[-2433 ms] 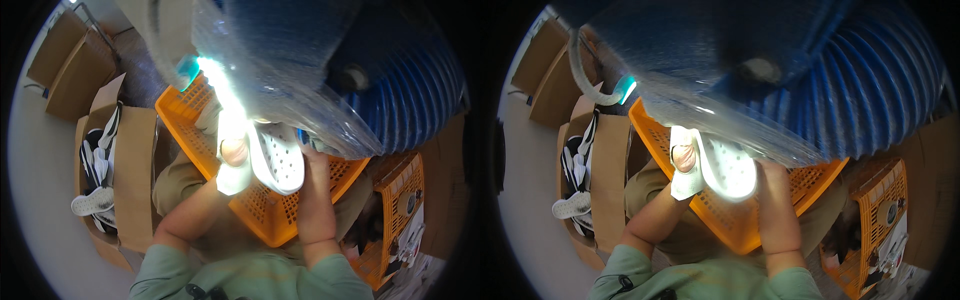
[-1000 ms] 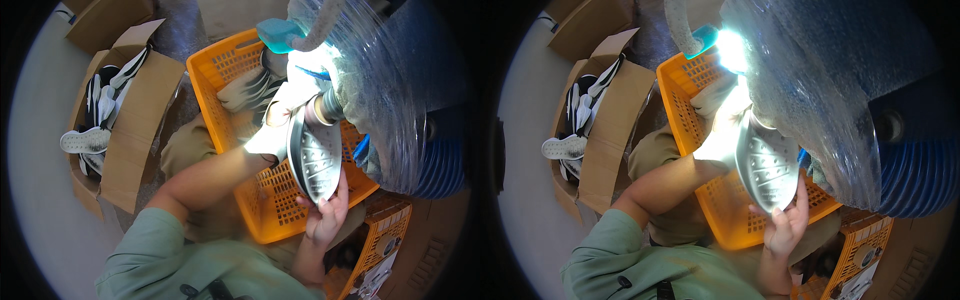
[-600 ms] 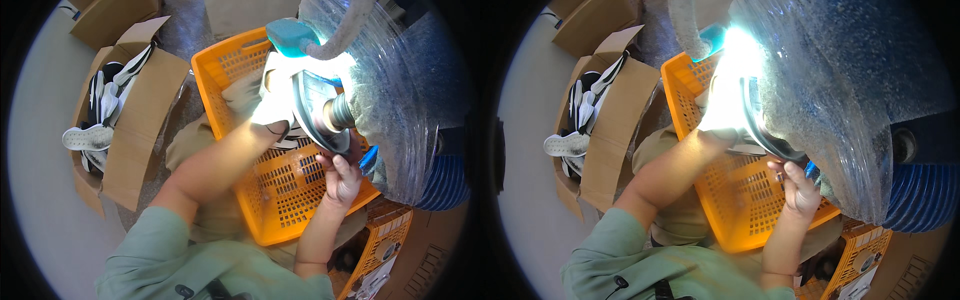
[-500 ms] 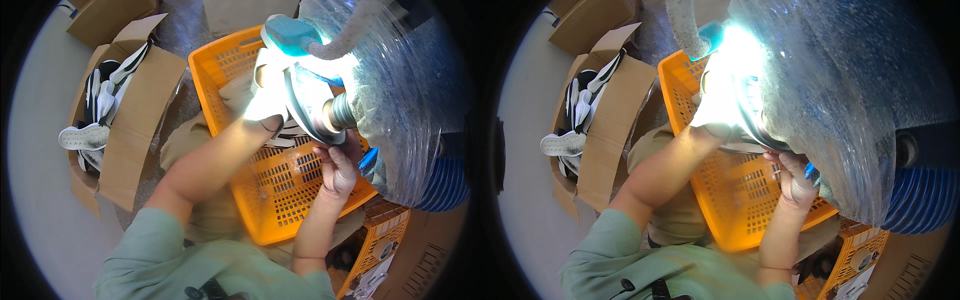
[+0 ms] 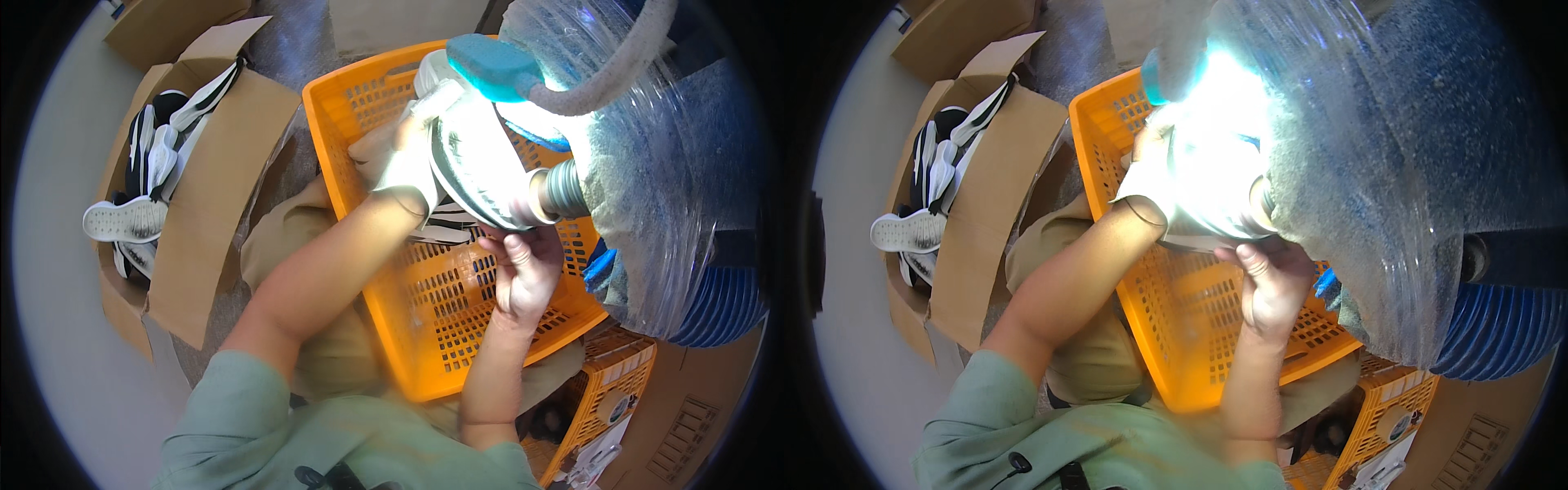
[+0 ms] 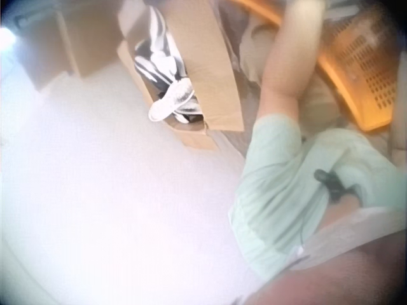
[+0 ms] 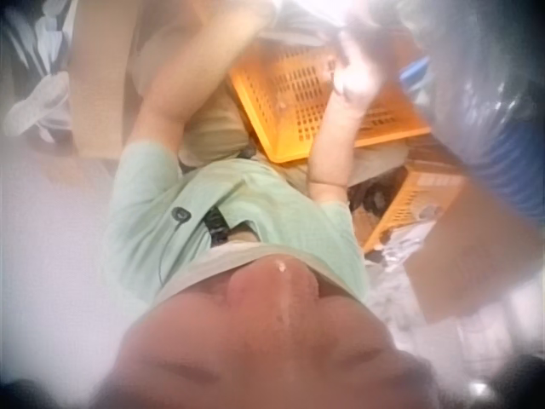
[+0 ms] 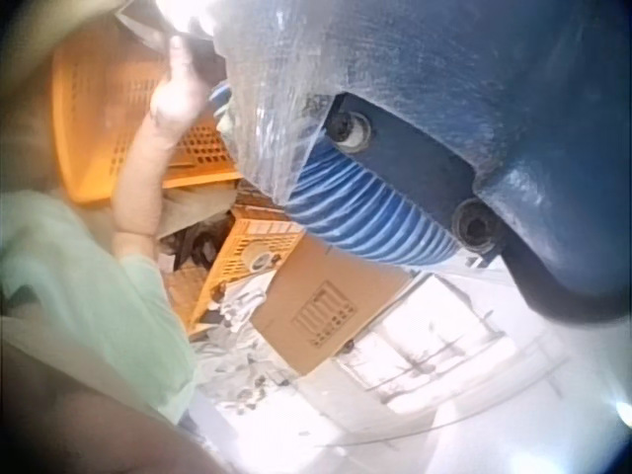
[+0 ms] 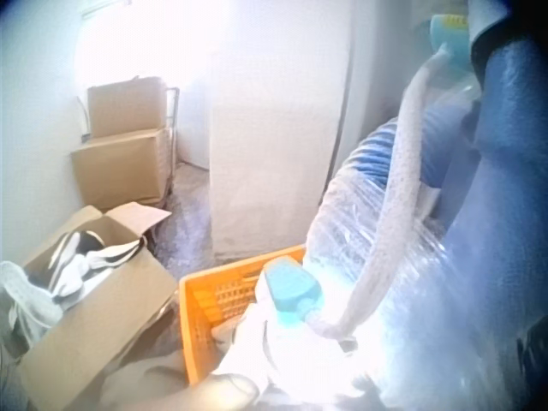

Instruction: The person repeatedly cleans white and black slip-on shoes using a rotating brush machine. They pick shoes from a yellow basket, press them against the spinning brush, rotate them to clean different areas, and return them to the basket. The process is repeated for multiple shoes.

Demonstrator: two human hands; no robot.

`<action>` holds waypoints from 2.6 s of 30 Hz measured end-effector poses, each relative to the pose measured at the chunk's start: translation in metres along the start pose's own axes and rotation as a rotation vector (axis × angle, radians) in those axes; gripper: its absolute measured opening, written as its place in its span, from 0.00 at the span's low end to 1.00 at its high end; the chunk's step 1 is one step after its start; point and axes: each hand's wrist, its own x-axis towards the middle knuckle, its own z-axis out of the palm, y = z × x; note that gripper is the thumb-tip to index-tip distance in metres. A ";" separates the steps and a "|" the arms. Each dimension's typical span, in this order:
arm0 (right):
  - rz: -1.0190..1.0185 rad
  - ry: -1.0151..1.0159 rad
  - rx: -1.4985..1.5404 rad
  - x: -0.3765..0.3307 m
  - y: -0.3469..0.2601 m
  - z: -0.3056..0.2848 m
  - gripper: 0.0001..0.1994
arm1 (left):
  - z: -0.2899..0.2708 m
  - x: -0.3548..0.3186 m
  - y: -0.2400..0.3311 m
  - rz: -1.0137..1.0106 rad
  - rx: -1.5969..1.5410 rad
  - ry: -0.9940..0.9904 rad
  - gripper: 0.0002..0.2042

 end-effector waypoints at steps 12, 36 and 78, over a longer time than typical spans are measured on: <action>-0.052 0.058 -0.161 -0.046 -0.019 -0.034 0.42 | -0.002 -0.026 -0.037 0.245 0.455 -0.471 0.14; 0.030 0.032 -0.092 -0.051 0.009 0.014 0.39 | -0.039 -0.010 0.001 -0.141 -0.166 -0.228 0.29; 0.396 -0.280 -0.550 0.011 0.053 -0.064 0.23 | -0.061 -0.024 0.063 0.282 0.201 -0.393 0.22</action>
